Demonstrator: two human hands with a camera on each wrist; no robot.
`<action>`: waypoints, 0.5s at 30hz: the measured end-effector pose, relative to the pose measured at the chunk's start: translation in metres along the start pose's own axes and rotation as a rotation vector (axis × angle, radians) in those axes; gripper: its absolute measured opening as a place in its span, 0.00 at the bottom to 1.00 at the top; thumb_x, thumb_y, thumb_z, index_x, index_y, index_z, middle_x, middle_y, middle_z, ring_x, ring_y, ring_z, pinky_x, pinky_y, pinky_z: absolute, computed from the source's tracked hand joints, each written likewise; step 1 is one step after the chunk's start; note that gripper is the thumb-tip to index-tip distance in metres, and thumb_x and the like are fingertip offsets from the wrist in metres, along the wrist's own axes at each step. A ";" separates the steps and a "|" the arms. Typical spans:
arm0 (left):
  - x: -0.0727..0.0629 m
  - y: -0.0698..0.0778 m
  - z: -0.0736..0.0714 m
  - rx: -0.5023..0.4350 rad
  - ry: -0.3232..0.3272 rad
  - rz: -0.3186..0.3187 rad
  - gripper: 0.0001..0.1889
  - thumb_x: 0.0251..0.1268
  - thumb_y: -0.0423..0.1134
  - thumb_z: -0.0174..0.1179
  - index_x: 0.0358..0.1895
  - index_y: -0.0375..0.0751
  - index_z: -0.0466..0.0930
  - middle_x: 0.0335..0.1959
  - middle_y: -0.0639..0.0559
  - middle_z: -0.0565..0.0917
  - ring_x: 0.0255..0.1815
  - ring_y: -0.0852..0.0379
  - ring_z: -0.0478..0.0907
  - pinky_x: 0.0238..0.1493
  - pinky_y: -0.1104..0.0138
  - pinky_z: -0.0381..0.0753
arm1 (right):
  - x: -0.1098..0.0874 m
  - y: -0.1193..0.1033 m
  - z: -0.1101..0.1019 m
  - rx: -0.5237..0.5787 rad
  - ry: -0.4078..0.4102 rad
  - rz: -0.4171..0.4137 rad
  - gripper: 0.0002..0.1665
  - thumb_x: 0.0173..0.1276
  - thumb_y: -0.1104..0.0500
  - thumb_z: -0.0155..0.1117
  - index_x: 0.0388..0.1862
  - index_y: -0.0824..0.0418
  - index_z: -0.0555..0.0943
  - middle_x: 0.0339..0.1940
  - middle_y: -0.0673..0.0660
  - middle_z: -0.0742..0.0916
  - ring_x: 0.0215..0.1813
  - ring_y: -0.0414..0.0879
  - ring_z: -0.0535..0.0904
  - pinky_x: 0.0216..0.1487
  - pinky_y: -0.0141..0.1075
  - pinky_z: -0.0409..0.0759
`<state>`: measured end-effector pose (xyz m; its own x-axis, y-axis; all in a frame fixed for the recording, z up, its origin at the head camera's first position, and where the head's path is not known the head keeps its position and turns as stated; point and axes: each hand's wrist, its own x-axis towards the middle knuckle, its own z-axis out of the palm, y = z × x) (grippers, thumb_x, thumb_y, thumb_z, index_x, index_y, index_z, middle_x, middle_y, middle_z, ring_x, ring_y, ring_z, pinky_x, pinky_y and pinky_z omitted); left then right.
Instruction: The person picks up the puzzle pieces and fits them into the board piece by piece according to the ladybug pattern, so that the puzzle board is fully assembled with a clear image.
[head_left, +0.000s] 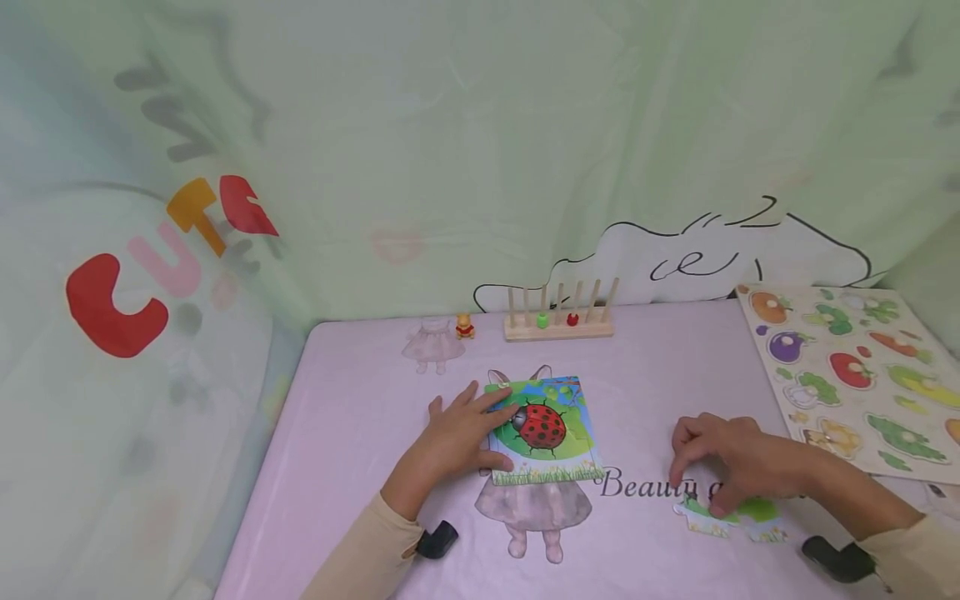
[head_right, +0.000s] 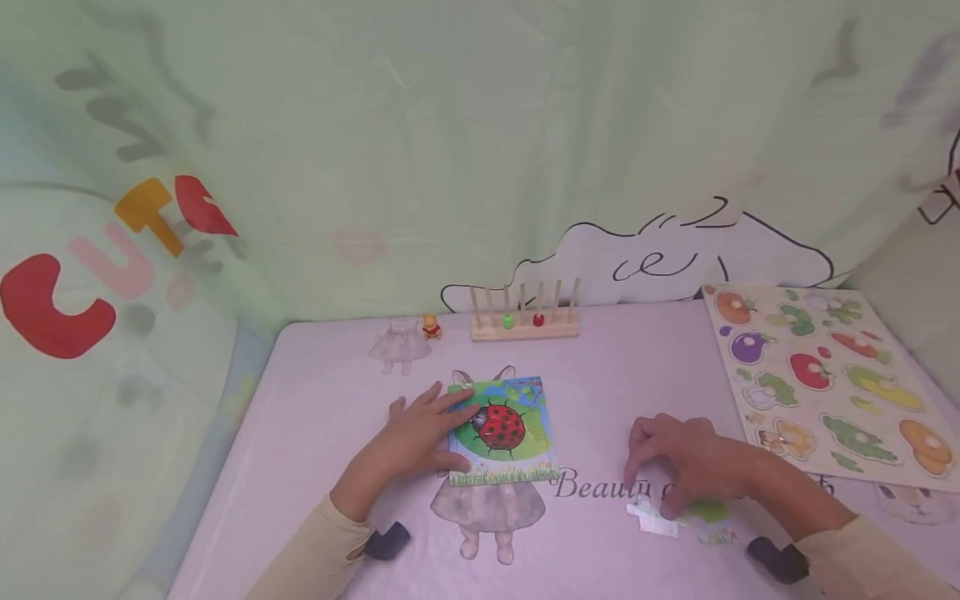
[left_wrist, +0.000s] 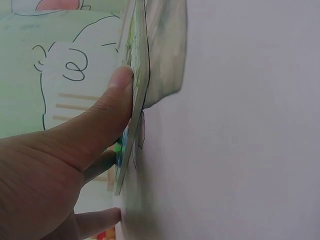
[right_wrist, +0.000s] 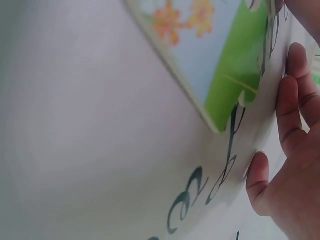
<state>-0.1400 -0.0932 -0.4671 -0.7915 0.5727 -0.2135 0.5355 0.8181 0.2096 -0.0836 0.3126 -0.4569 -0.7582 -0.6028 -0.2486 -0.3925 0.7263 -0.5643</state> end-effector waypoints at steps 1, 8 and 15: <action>0.000 0.000 0.000 0.001 0.000 0.000 0.46 0.53 0.69 0.67 0.78 0.65 0.64 0.83 0.65 0.57 0.84 0.40 0.51 0.68 0.27 0.59 | 0.000 0.001 0.000 0.001 0.002 -0.002 0.19 0.48 0.42 0.82 0.38 0.27 0.85 0.46 0.37 0.74 0.53 0.35 0.67 0.48 0.46 0.59; 0.001 -0.001 0.000 0.010 -0.004 0.000 0.46 0.53 0.70 0.66 0.78 0.66 0.64 0.83 0.65 0.58 0.84 0.40 0.52 0.68 0.27 0.60 | 0.002 0.004 -0.003 0.033 -0.013 0.017 0.14 0.53 0.42 0.79 0.38 0.28 0.86 0.45 0.37 0.76 0.51 0.34 0.67 0.45 0.33 0.63; 0.001 0.000 0.000 0.010 -0.008 0.000 0.46 0.54 0.70 0.66 0.78 0.66 0.64 0.83 0.65 0.57 0.84 0.41 0.52 0.68 0.27 0.59 | 0.002 0.007 -0.005 0.015 -0.014 0.001 0.20 0.49 0.38 0.80 0.42 0.29 0.84 0.48 0.34 0.79 0.53 0.34 0.69 0.47 0.32 0.68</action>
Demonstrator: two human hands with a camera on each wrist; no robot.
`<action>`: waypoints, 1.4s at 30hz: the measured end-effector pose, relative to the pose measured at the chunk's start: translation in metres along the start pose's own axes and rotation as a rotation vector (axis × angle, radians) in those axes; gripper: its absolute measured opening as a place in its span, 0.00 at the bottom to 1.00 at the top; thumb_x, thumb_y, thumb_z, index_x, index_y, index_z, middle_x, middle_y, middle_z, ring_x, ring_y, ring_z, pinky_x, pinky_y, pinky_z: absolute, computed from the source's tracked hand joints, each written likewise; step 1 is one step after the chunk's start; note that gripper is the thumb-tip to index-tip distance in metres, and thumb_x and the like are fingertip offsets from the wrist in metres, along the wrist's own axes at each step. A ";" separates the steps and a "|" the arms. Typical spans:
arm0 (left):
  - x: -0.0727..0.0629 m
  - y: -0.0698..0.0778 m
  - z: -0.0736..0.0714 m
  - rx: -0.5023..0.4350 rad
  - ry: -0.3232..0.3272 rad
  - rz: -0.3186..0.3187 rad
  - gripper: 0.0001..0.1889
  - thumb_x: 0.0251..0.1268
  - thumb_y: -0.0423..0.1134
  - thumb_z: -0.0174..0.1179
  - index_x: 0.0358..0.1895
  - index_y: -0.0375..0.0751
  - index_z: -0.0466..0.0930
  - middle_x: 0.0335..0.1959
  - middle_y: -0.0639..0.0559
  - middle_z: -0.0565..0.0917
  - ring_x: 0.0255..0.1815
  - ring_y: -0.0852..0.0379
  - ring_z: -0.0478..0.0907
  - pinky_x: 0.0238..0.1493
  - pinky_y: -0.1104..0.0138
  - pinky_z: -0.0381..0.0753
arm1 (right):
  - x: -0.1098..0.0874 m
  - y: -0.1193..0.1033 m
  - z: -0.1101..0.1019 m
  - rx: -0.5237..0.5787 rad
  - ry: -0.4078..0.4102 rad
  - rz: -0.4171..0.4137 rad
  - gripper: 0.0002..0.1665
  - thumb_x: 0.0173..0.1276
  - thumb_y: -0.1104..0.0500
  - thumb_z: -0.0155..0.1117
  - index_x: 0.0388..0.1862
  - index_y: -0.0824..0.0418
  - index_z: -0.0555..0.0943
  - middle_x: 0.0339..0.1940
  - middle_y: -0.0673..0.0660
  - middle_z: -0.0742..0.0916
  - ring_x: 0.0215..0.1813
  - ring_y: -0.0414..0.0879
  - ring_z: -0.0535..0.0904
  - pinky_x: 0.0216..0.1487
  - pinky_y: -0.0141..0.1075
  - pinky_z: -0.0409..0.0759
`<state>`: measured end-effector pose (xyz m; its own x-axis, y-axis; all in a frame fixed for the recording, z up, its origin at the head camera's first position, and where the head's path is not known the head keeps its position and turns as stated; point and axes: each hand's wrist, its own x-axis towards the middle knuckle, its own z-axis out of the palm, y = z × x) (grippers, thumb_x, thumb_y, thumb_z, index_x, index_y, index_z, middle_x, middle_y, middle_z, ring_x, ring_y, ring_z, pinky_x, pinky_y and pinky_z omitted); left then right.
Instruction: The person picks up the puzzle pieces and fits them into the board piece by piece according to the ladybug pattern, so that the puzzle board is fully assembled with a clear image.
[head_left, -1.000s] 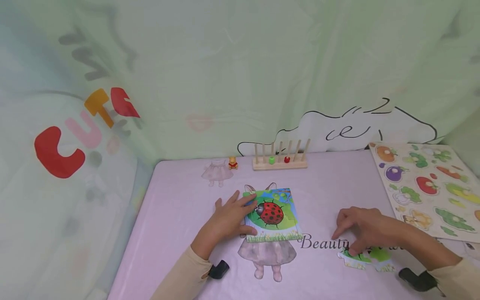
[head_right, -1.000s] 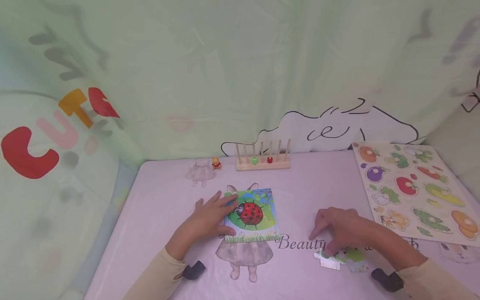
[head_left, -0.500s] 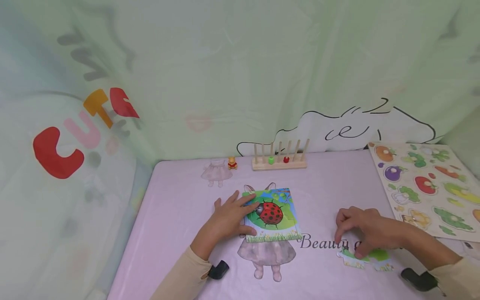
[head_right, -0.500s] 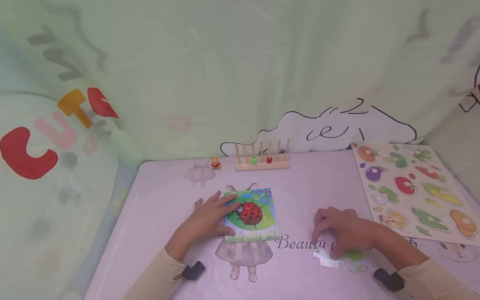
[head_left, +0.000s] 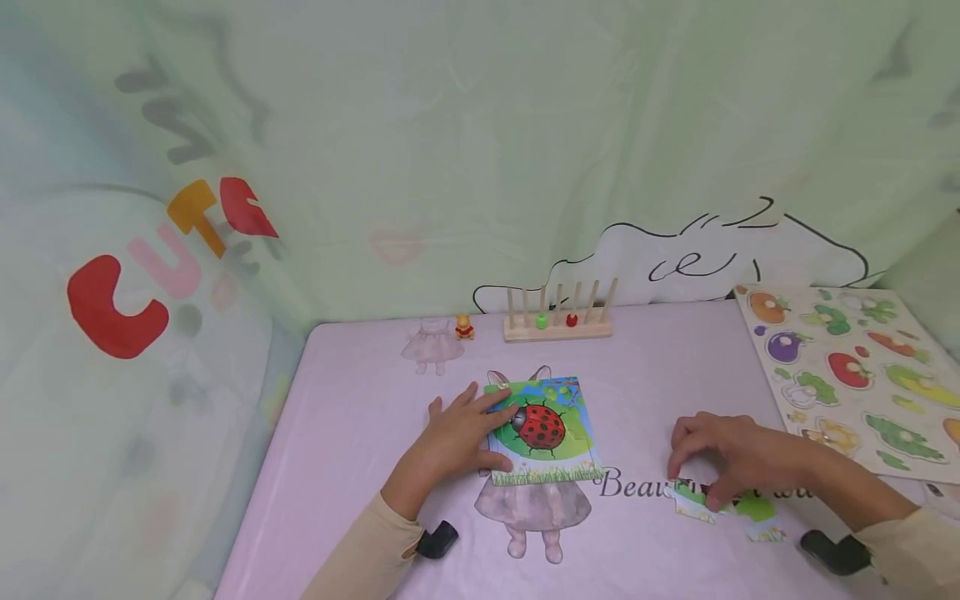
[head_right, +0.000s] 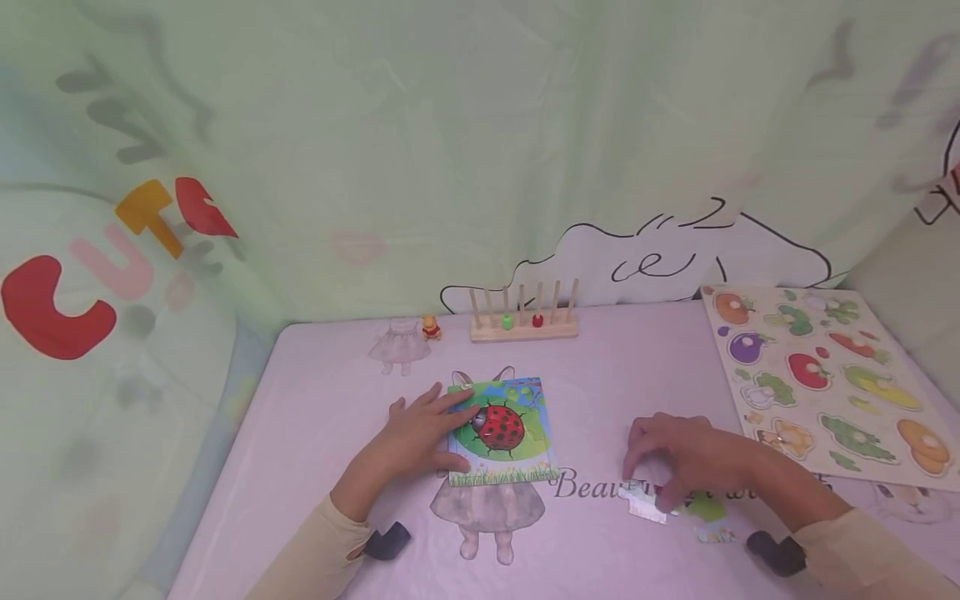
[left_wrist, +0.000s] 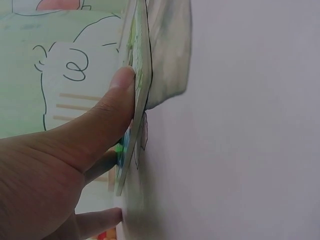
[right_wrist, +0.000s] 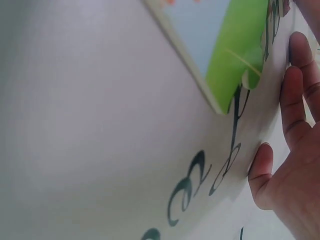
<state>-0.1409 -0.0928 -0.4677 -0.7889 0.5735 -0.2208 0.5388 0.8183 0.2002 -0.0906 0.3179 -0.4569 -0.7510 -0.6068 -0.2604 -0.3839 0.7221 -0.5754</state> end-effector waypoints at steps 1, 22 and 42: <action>0.000 0.000 0.000 -0.001 0.000 0.000 0.46 0.54 0.70 0.66 0.78 0.66 0.64 0.83 0.65 0.57 0.84 0.41 0.52 0.68 0.27 0.59 | 0.000 0.000 0.000 0.001 -0.001 -0.008 0.21 0.49 0.39 0.80 0.43 0.29 0.84 0.48 0.34 0.79 0.53 0.34 0.69 0.48 0.32 0.68; -0.001 0.001 -0.001 -0.007 0.003 -0.002 0.45 0.53 0.69 0.67 0.77 0.65 0.66 0.82 0.64 0.59 0.84 0.40 0.53 0.67 0.26 0.60 | -0.001 -0.004 -0.004 0.096 -0.025 0.063 0.20 0.51 0.47 0.81 0.41 0.34 0.82 0.45 0.39 0.81 0.50 0.36 0.71 0.46 0.32 0.69; 0.001 0.002 -0.003 -0.020 0.000 -0.004 0.46 0.52 0.68 0.69 0.77 0.65 0.66 0.82 0.64 0.60 0.83 0.39 0.53 0.66 0.26 0.60 | 0.014 -0.005 -0.002 0.258 0.001 -0.160 0.09 0.65 0.55 0.74 0.40 0.45 0.83 0.31 0.44 0.84 0.37 0.39 0.79 0.35 0.32 0.74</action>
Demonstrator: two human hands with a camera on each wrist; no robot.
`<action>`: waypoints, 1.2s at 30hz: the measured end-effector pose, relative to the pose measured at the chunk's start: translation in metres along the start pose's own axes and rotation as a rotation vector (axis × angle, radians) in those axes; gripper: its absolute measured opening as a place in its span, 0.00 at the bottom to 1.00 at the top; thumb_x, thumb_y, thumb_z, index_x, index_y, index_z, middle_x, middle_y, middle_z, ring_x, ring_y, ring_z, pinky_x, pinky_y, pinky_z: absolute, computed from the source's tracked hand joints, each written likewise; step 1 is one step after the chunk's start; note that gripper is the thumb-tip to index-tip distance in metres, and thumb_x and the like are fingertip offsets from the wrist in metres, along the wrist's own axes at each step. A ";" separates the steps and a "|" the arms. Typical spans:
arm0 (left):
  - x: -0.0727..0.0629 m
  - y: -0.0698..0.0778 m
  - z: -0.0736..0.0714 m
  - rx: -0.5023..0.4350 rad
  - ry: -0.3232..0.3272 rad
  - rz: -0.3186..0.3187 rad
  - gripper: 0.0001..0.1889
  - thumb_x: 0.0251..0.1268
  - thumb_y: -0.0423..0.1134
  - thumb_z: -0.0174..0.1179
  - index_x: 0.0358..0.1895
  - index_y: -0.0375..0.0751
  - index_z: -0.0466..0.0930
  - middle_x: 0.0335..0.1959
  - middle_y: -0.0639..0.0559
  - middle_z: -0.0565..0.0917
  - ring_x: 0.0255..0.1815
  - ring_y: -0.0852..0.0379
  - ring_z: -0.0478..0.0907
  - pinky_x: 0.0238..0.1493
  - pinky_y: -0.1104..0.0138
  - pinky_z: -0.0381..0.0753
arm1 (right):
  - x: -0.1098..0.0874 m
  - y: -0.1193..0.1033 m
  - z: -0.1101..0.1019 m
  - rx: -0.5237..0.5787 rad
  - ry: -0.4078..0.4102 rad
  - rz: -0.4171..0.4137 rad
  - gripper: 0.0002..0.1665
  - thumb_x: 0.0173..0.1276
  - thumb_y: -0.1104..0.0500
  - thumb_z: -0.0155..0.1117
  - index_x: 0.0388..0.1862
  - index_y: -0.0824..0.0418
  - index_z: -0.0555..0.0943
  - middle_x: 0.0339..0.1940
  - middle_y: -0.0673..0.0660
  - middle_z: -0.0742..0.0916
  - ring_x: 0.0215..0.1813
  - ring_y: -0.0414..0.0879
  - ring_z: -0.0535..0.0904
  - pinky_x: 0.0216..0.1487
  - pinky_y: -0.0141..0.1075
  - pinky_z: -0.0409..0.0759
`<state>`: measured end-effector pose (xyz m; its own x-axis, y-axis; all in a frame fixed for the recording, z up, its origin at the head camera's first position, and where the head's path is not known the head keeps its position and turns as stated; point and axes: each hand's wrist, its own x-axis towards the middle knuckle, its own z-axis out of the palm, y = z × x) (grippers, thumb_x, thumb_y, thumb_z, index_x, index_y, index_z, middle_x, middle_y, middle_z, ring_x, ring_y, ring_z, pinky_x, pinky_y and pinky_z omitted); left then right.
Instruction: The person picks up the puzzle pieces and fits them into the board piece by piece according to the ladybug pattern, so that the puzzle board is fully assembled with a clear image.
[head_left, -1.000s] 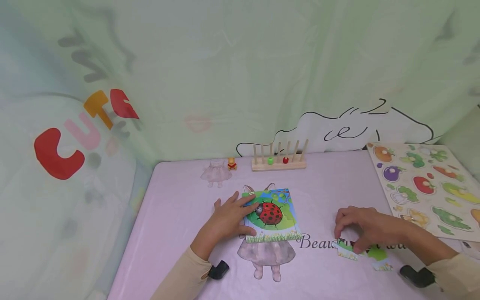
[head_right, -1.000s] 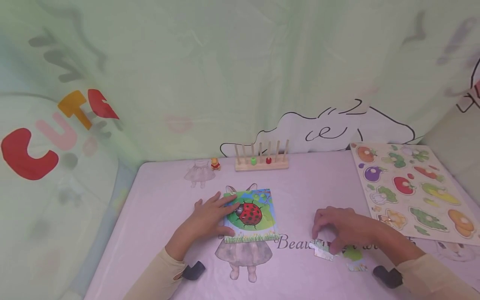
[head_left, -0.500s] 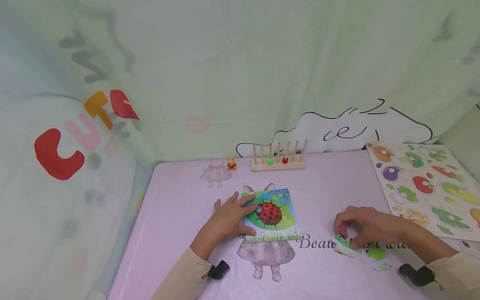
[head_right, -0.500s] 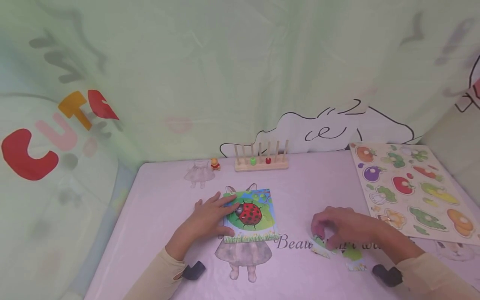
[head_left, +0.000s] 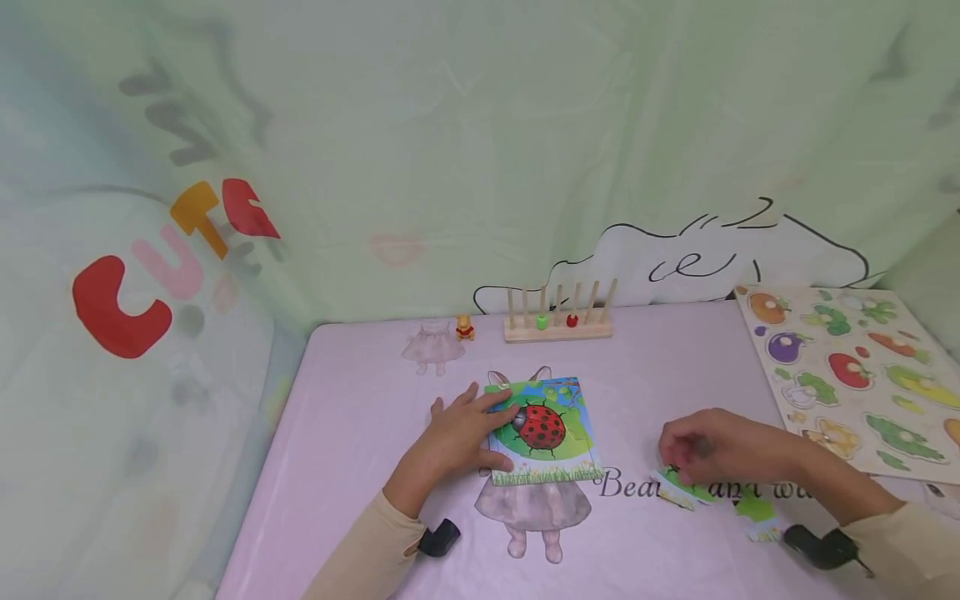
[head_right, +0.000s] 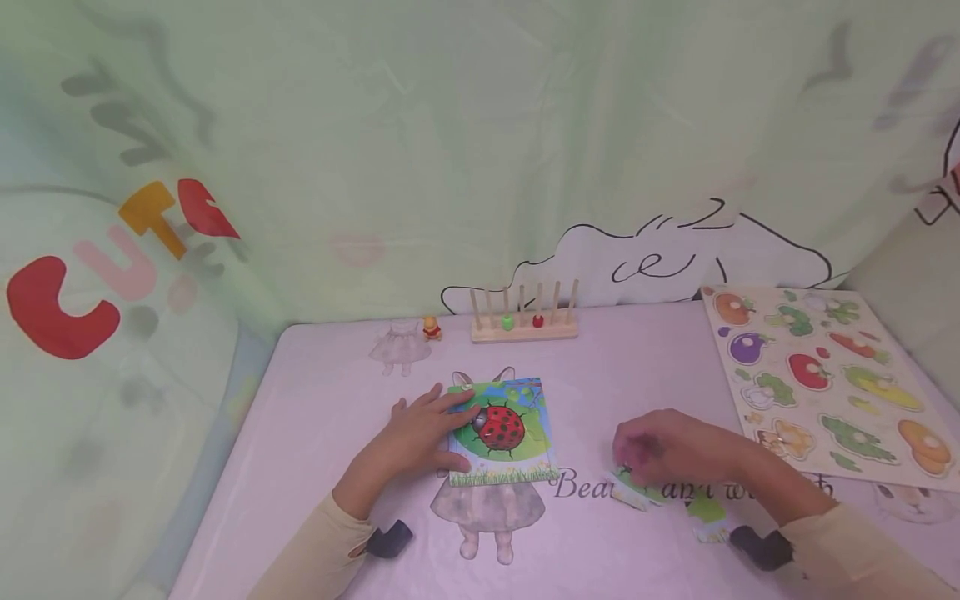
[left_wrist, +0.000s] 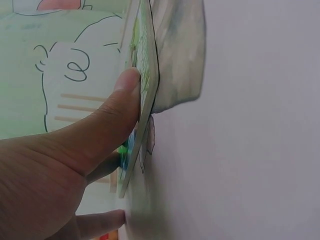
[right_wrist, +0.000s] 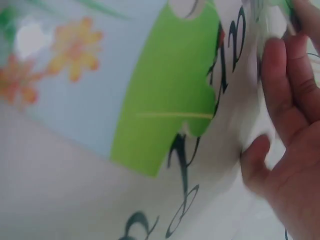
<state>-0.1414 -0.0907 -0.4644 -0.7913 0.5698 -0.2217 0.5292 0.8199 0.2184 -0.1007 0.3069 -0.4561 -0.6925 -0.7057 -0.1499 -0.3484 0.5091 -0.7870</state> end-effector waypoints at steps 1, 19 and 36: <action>0.000 0.000 0.000 0.000 0.000 0.000 0.46 0.52 0.68 0.69 0.77 0.65 0.67 0.82 0.64 0.60 0.83 0.39 0.53 0.66 0.26 0.60 | 0.001 0.000 0.000 0.009 0.001 -0.003 0.09 0.66 0.56 0.73 0.41 0.45 0.83 0.32 0.44 0.84 0.38 0.39 0.80 0.36 0.31 0.76; 0.000 0.000 -0.002 -0.001 -0.010 -0.003 0.46 0.52 0.68 0.69 0.77 0.65 0.67 0.82 0.64 0.60 0.84 0.40 0.53 0.67 0.26 0.61 | 0.045 -0.035 0.010 0.220 -0.013 0.128 0.11 0.78 0.57 0.60 0.56 0.56 0.80 0.48 0.59 0.82 0.19 0.41 0.78 0.21 0.38 0.82; -0.002 0.000 0.000 -0.003 -0.003 0.005 0.46 0.53 0.68 0.68 0.78 0.73 0.60 0.82 0.65 0.59 0.83 0.38 0.53 0.67 0.25 0.59 | 0.083 -0.049 0.029 0.248 0.072 0.127 0.22 0.69 0.67 0.66 0.61 0.68 0.79 0.44 0.59 0.84 0.31 0.46 0.85 0.41 0.33 0.84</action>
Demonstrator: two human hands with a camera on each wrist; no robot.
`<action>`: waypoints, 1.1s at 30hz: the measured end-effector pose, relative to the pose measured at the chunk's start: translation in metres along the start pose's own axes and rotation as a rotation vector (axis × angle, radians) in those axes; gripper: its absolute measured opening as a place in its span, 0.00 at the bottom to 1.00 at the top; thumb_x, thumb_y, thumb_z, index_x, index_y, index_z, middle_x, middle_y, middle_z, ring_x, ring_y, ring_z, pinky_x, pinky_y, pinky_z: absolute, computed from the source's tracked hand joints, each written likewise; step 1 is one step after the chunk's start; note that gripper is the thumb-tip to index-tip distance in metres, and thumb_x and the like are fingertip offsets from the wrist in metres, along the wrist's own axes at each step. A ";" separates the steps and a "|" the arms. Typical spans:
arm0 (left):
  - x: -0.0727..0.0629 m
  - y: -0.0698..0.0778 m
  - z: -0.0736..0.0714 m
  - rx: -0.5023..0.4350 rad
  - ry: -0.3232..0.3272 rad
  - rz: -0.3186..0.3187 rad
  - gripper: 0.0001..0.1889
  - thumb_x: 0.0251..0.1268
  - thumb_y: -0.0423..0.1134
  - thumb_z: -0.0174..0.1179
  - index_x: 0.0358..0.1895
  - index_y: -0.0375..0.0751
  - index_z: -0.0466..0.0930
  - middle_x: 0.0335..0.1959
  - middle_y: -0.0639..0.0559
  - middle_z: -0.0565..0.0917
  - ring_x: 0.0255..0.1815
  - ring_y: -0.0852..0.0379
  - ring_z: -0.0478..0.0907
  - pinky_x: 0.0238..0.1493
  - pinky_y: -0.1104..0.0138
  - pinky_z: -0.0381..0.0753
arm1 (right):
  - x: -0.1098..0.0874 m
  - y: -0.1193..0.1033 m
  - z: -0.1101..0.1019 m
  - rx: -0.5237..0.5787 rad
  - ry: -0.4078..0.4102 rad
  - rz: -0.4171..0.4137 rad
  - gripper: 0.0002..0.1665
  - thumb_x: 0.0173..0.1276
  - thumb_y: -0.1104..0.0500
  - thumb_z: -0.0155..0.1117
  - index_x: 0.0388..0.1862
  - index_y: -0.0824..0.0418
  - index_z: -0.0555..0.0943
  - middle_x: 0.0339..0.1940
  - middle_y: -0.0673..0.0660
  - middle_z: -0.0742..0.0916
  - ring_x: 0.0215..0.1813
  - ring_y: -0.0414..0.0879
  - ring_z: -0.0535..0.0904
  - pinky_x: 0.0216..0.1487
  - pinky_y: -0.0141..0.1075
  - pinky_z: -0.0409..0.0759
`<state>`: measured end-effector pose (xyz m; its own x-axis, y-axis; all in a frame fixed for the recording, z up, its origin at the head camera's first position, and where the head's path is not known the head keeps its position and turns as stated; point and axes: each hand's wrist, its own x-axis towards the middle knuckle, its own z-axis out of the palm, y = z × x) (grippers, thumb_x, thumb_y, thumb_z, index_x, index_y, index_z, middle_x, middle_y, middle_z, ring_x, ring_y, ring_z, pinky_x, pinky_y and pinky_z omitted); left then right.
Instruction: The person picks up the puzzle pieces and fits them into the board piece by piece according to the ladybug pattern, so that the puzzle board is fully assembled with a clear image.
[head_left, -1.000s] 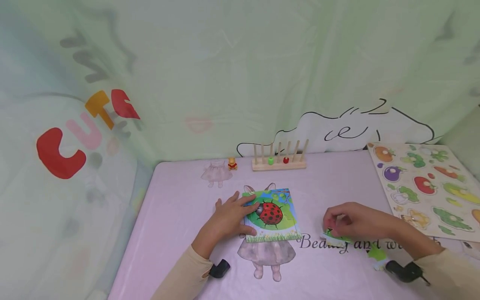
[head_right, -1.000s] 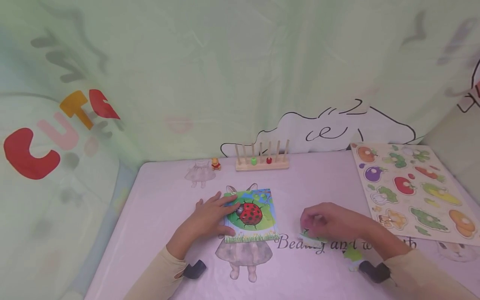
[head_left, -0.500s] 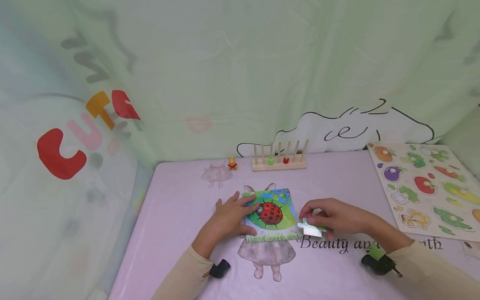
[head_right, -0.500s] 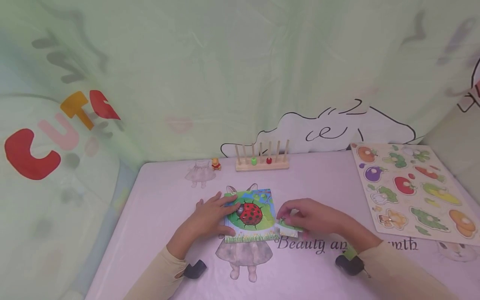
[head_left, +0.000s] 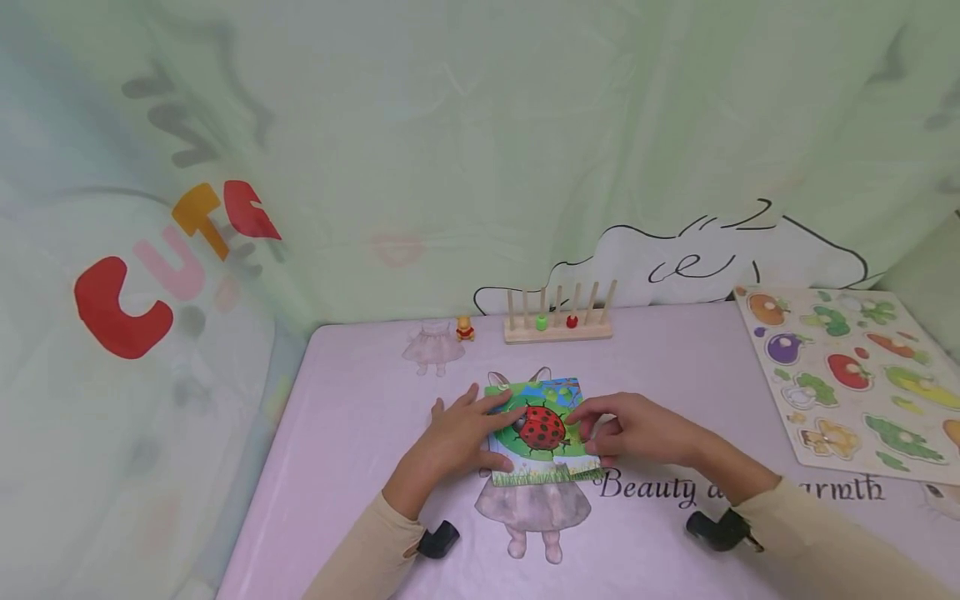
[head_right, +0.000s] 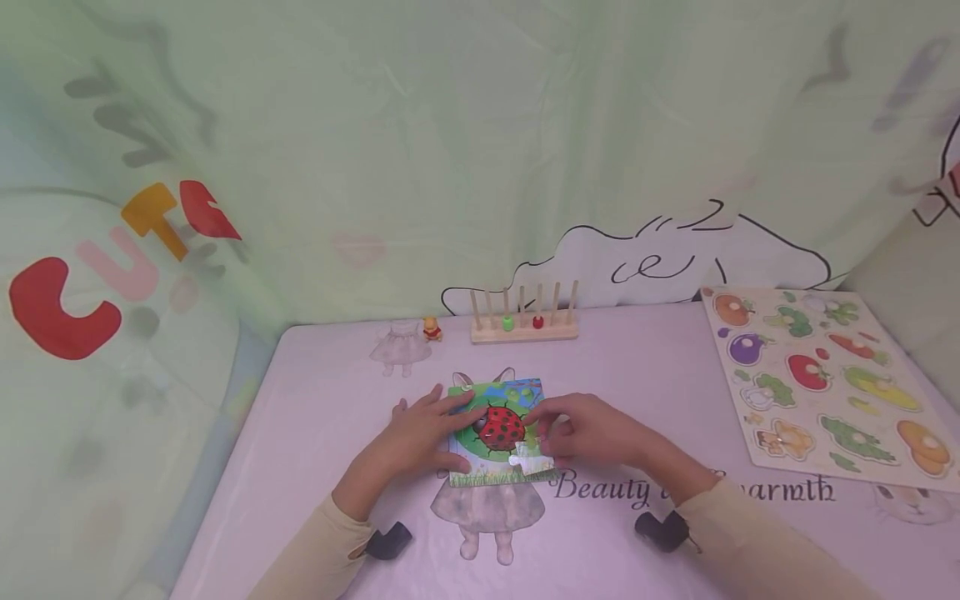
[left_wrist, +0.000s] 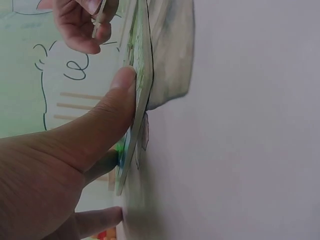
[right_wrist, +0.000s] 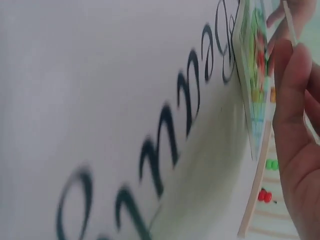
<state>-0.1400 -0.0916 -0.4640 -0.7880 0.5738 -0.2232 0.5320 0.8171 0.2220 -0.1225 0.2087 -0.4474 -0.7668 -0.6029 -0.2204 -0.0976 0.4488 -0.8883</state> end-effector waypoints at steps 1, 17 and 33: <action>0.000 0.000 0.000 0.000 -0.001 0.001 0.46 0.53 0.68 0.68 0.78 0.73 0.61 0.82 0.65 0.59 0.84 0.38 0.52 0.67 0.25 0.59 | 0.002 0.000 0.002 -0.002 0.011 0.006 0.21 0.68 0.66 0.68 0.60 0.68 0.80 0.42 0.58 0.84 0.31 0.45 0.85 0.41 0.32 0.84; -0.003 -0.001 -0.003 0.007 0.004 0.033 0.42 0.55 0.67 0.66 0.76 0.67 0.67 0.82 0.62 0.60 0.84 0.38 0.52 0.66 0.26 0.61 | 0.019 -0.014 0.034 -0.035 0.182 0.126 0.07 0.65 0.58 0.74 0.39 0.60 0.86 0.25 0.52 0.86 0.27 0.45 0.85 0.33 0.34 0.84; -0.001 -0.003 0.000 0.020 0.002 0.030 0.42 0.55 0.69 0.65 0.76 0.70 0.66 0.82 0.64 0.59 0.84 0.38 0.52 0.66 0.27 0.62 | 0.027 -0.022 0.052 -0.181 0.297 0.157 0.11 0.58 0.61 0.78 0.28 0.59 0.81 0.18 0.49 0.83 0.20 0.40 0.82 0.25 0.31 0.77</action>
<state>-0.1412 -0.0945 -0.4649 -0.7722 0.5979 -0.2150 0.5614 0.8005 0.2098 -0.1081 0.1486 -0.4543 -0.9292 -0.3122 -0.1979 -0.0546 0.6454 -0.7619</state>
